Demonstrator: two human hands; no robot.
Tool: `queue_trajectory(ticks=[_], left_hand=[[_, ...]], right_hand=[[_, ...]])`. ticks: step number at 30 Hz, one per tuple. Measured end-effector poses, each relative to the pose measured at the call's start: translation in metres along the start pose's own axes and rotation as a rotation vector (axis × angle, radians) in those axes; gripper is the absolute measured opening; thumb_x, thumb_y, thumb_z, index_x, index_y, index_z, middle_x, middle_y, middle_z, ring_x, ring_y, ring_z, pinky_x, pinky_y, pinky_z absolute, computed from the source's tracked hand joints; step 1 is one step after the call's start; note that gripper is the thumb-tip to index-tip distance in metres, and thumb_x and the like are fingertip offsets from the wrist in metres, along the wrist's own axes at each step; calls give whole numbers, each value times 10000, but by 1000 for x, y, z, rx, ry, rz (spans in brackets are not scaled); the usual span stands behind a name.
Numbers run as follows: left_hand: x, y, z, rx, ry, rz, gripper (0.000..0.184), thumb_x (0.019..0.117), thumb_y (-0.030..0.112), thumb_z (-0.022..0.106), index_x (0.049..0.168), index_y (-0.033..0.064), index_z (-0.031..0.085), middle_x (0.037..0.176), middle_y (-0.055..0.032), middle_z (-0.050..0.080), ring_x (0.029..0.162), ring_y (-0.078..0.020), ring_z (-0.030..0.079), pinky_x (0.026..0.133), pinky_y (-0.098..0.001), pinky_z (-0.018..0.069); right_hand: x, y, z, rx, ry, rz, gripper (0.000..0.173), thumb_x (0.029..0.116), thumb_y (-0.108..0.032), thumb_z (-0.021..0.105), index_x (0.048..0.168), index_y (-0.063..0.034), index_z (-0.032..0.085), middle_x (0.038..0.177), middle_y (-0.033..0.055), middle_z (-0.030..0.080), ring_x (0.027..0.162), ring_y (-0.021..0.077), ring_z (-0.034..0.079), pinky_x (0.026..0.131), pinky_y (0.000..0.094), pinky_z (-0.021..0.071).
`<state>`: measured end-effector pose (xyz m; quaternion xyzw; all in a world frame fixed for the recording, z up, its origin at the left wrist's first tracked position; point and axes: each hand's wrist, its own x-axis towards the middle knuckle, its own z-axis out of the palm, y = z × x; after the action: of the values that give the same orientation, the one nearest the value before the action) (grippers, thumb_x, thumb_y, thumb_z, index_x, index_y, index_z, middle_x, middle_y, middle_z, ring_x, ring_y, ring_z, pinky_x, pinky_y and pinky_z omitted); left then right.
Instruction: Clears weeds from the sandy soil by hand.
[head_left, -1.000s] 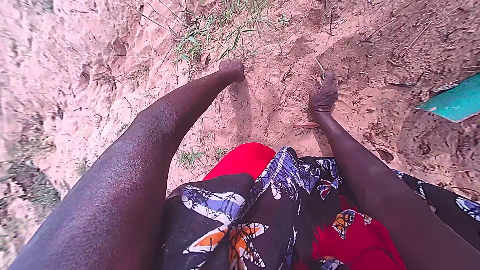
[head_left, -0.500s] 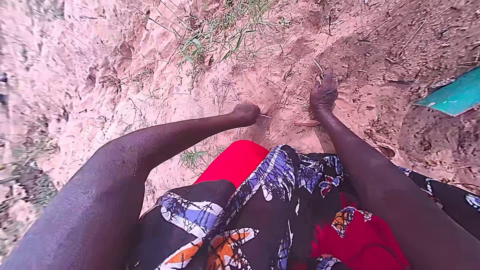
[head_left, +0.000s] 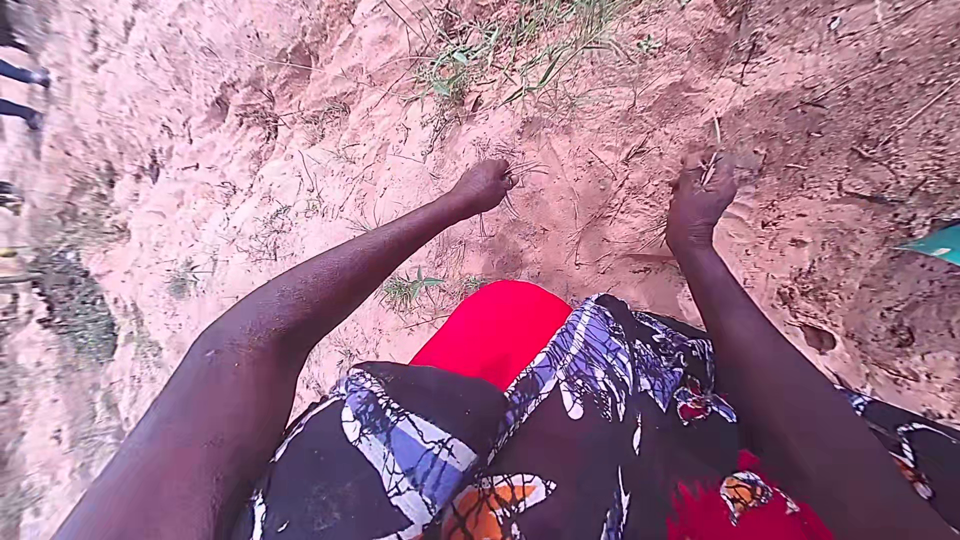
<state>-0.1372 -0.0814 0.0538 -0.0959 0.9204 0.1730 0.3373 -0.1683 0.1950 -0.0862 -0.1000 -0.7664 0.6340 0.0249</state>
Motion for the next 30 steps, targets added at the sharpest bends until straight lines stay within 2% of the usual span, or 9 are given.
queue_trajectory(ticks=[4, 6, 11, 14, 16, 18, 22, 25, 30], left_hand=[[-13, 7, 16, -392, 103, 22, 324, 1131, 198, 373, 1157, -70, 554, 930, -182, 626, 858, -278, 621, 857, -466, 499], [-19, 22, 49, -407, 91, 8, 326, 1129, 204, 366, 1185, -56, 555, 955, -215, 639, 898, -349, 652, 856, -547, 516], [-34, 58, 115, -366, -37, -252, 430, 1099, 223, 433, 1494, 53, 442, 1289, -225, 662, 1241, -386, 628, 1026, -588, 483], [-42, 59, 154, -526, 43, -236, 478, 1107, 245, 435, 1550, 85, 357, 1163, -224, 710, 1075, -386, 707, 937, -574, 552], [-52, 53, 175, -536, 238, -45, 439, 1079, 206, 483, 1420, -71, 463, 1071, -261, 710, 950, -361, 735, 806, -494, 605], [-61, 64, 133, -663, -84, -210, 503, 1081, 77, 479, 1539, -52, 315, 1492, -260, 507, 1369, -337, 537, 1156, -451, 403], [-63, 2, 172, -784, 608, 51, 325, 992, 90, 615, 1262, -91, 613, 1344, -250, 623, 1041, -254, 695, 894, -368, 569], [-53, -45, 161, -588, 911, 7, 244, 1012, 35, 569, 1215, -86, 632, 1175, -249, 687, 947, -279, 724, 819, -381, 605], [-29, -91, 126, -100, 255, -560, 383, 1074, 261, 508, 1345, -3, 566, 1288, -258, 627, 1274, -427, 569, 1073, -596, 420]], right_hand=[[-49, -49, 45, 229, -503, 193, 174, 1068, -210, 537, 1101, -55, 610, 762, -68, 597, 548, -12, 491, 533, 164, 444], [-77, -66, 58, 381, -618, 460, 142, 1065, -250, 565, 1124, -131, 615, 829, -73, 611, 607, 1, 509, 572, 164, 452], [-110, -56, 69, 478, -498, 792, 111, 1034, -114, 598, 1118, -42, 595, 883, 47, 694, 794, 115, 684, 741, 293, 592], [-121, -42, 67, 315, -430, 810, 129, 1064, -115, 547, 1141, -25, 598, 846, 45, 681, 737, 95, 672, 683, 255, 580], [-126, -38, 65, 222, -433, 748, 171, 1086, -122, 503, 1181, -26, 607, 869, 19, 663, 747, 64, 658, 698, 228, 569], [-125, -39, 68, 236, -414, 726, 192, 1108, -142, 444, 1133, -34, 601, 869, 9, 672, 754, 68, 663, 706, 242, 570], [-105, -51, 77, 470, -326, 795, 209, 1132, -206, 387, 1061, -87, 544, 720, -6, 666, 676, 121, 704, 679, 308, 626], [-82, -65, 71, 527, -348, 783, 208, 1131, -249, 388, 1048, -154, 553, 676, -74, 545, 532, 51, 556, 557, 222, 555], [-43, -72, 55, 486, -447, 624, 219, 1131, -276, 385, 1051, -187, 569, 650, -106, 521, 461, 10, 454, 452, 161, 442]])
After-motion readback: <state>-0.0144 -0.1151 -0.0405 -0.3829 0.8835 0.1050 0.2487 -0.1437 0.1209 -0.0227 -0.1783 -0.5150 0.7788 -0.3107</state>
